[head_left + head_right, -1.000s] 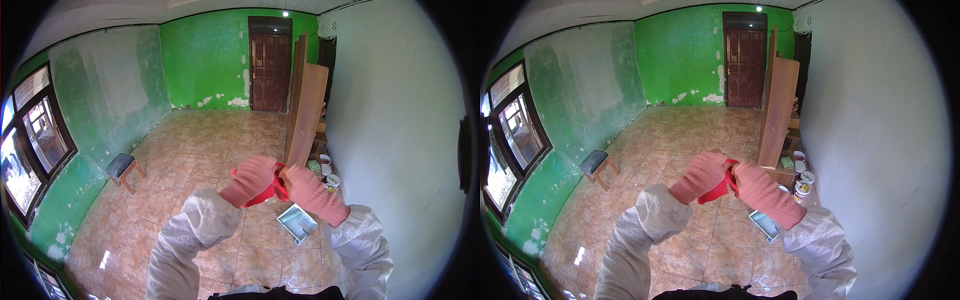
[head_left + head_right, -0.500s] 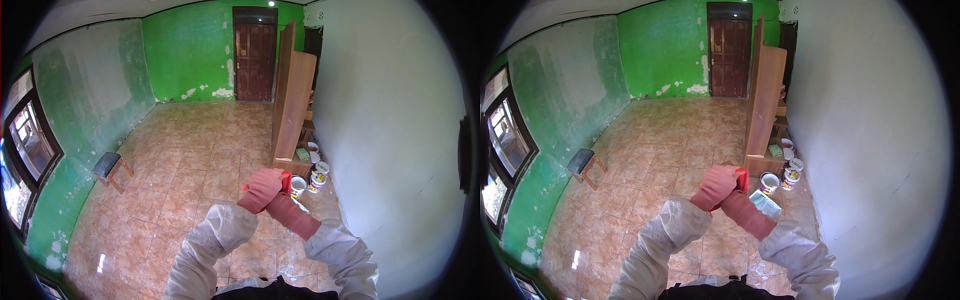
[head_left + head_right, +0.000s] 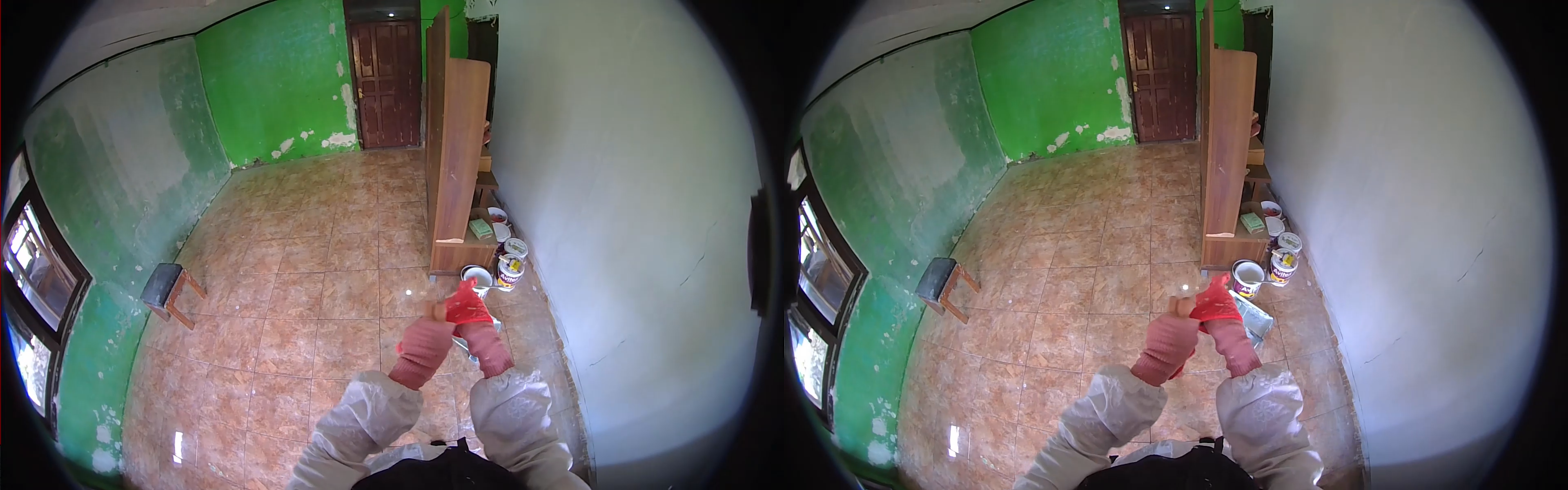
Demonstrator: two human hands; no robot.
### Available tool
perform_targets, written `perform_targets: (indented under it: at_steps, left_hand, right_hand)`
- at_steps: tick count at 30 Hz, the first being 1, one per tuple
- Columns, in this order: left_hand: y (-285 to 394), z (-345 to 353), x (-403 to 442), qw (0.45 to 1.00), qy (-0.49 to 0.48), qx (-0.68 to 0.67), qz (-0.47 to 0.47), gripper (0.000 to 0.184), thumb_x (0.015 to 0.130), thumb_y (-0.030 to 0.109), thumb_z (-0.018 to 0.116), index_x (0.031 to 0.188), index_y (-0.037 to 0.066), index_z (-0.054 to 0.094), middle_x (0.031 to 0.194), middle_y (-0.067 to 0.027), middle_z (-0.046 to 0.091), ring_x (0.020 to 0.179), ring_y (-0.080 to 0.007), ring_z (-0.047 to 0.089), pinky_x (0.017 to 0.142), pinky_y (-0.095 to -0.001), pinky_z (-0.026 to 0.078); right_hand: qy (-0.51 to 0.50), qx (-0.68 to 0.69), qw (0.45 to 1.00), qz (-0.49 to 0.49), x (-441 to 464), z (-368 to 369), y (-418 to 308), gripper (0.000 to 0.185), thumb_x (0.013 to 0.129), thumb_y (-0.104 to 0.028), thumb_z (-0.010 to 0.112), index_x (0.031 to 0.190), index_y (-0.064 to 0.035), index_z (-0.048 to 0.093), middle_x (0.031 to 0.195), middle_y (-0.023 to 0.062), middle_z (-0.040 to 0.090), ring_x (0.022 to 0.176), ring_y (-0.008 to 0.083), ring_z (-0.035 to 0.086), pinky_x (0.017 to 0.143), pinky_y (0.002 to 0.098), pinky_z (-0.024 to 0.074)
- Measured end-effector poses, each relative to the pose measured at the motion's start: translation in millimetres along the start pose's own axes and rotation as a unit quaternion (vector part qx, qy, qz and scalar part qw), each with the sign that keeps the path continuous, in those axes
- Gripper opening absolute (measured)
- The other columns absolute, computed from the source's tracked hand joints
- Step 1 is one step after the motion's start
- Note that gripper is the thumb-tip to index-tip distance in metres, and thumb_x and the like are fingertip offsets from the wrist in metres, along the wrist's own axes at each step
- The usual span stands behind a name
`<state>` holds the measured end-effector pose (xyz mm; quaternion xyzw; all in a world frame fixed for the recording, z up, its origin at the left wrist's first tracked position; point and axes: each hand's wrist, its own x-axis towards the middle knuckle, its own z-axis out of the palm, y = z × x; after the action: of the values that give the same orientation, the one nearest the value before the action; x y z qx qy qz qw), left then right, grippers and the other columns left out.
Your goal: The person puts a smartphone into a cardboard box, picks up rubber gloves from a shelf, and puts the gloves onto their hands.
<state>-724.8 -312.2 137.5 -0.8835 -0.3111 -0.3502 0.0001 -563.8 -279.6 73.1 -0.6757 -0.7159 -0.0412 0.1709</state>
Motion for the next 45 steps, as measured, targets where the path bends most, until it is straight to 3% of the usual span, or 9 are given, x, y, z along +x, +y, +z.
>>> perform_targets:
  at_steps: [2, 3, 6, 10, 15, 23, 26, 29, 45]
  left_hand:
    - [-3, 15, -3, 1.0, -0.007, 0.007, -0.01, 0.019, 0.079, 0.014, 0.058, 0.095, 0.004, 0.059, 0.091, -0.011, 0.059, 0.069, -0.0312, 0.061, 0.062, -0.0366, 0.05]
    - [3, 15, 0, 0.979, -0.005, -0.143, -0.142, 0.017, 0.081, 0.013, 0.058, 0.094, 0.002, 0.059, 0.088, -0.014, 0.061, 0.07, -0.0319, 0.062, 0.063, -0.0366, 0.049]
    - [6, 29, -7, 0.899, 0.051, -0.352, -0.257, 0.016, 0.085, 0.014, 0.059, 0.093, 0.0, 0.058, 0.074, -0.0193, 0.062, 0.071, -0.0335, 0.062, 0.063, -0.037, 0.048]
    - [18, 9, -10, 0.929, -0.009, -0.308, -0.203, 0.019, 0.084, 0.019, 0.063, 0.093, 0.003, 0.059, 0.073, -0.0172, 0.062, 0.066, -0.0334, 0.062, 0.058, -0.0372, 0.048]
    - [30, 5, -15, 0.954, 0.046, -0.259, -0.144, 0.019, 0.083, 0.02, 0.064, 0.092, 0.005, 0.057, 0.071, -0.015, 0.062, 0.063, -0.0326, 0.061, 0.053, -0.0384, 0.048]
    - [62, 3, -45, 0.969, 0.118, -0.215, 0.028, 0.023, 0.073, 0.006, 0.066, 0.094, 0.01, 0.056, 0.072, -0.0075, 0.053, 0.052, -0.0271, 0.055, 0.045, -0.0353, 0.044]
    - [68, 6, -51, 0.938, 0.157, -0.308, -0.033, 0.026, 0.075, 0.003, 0.067, 0.097, 0.007, 0.054, 0.075, -0.0073, 0.055, 0.057, -0.0215, 0.056, 0.05, -0.0309, 0.045]
    - [55, 0, -55, 0.805, 0.114, -0.497, -0.303, 0.033, 0.079, 0.012, 0.069, 0.106, 0.003, 0.053, 0.083, -0.0028, 0.059, 0.07, -0.0099, 0.057, 0.06, -0.0257, 0.045]
    - [22, -67, -21, 0.805, 0.171, -0.43, -0.37, 0.028, 0.095, 0.026, 0.052, 0.084, 0.001, 0.058, 0.061, 0.0005, 0.049, 0.058, -0.0079, 0.041, 0.052, -0.0273, 0.035]
  right_hand:
    - [0.057, -0.152, 0.984, -0.074, -16, 6, 8, 0.027, 0.075, -0.031, 0.058, 0.081, -0.0051, 0.055, 0.085, 0.0147, 0.059, 0.089, 0.0316, 0.058, 0.079, 0.0395, 0.0428]
    - [0.069, 0.202, 0.977, 0.027, -21, 15, 10, 0.028, 0.073, -0.033, 0.059, 0.082, -0.0066, 0.056, 0.087, 0.0143, 0.058, 0.093, 0.0303, 0.056, 0.082, 0.0395, 0.0421]
    - [-0.03, 0.329, 0.94, 0.08, -29, -29, -14, 0.04, 0.076, -0.045, 0.061, 0.094, -0.009, 0.056, 0.106, 0.0149, 0.056, 0.104, 0.0305, 0.052, 0.09, 0.0405, 0.0407]
    - [0.136, 0.824, 0.461, 0.3, -13, -29, -35, 0.061, 0.086, -0.065, 0.04, 0.077, -0.0067, 0.052, 0.07, 0.0119, 0.053, 0.067, 0.0312, 0.049, 0.057, 0.045, 0.0405]
    - [0.105, 0.947, 0.241, 0.185, 24, -30, -20, 0.049, 0.082, -0.055, 0.059, 0.097, -0.0087, 0.051, 0.107, 0.0133, 0.055, 0.102, 0.031, 0.052, 0.085, 0.0431, 0.0426]
    - [0.074, 0.94, 0.332, 0.021, 2, -83, -48, 0.06, 0.083, -0.066, 0.045, 0.1, -0.0088, 0.049, 0.119, 0.0214, 0.048, 0.112, 0.0306, 0.046, 0.097, 0.0504, 0.0357]
    - [0.094, 0.772, 0.627, -0.049, 0, -101, -69, 0.071, 0.086, -0.067, 0.034, 0.113, -0.0025, 0.045, 0.129, 0.0252, 0.042, 0.116, 0.0348, 0.045, 0.1, 0.0405, 0.0358]
    - [0.006, 0.947, 0.321, -0.004, -8, -131, -83, 0.075, 0.083, -0.071, 0.035, 0.125, -0.0093, 0.039, 0.134, 0.0299, 0.037, 0.112, 0.0367, 0.046, 0.098, 0.0417, 0.035]
    - [-0.087, 0.96, 0.261, -0.046, -48, -175, -114, 0.085, 0.077, -0.078, 0.034, 0.131, -0.0124, 0.037, 0.134, 0.023, 0.039, 0.129, 0.0436, 0.027, 0.105, 0.0548, 0.0184]
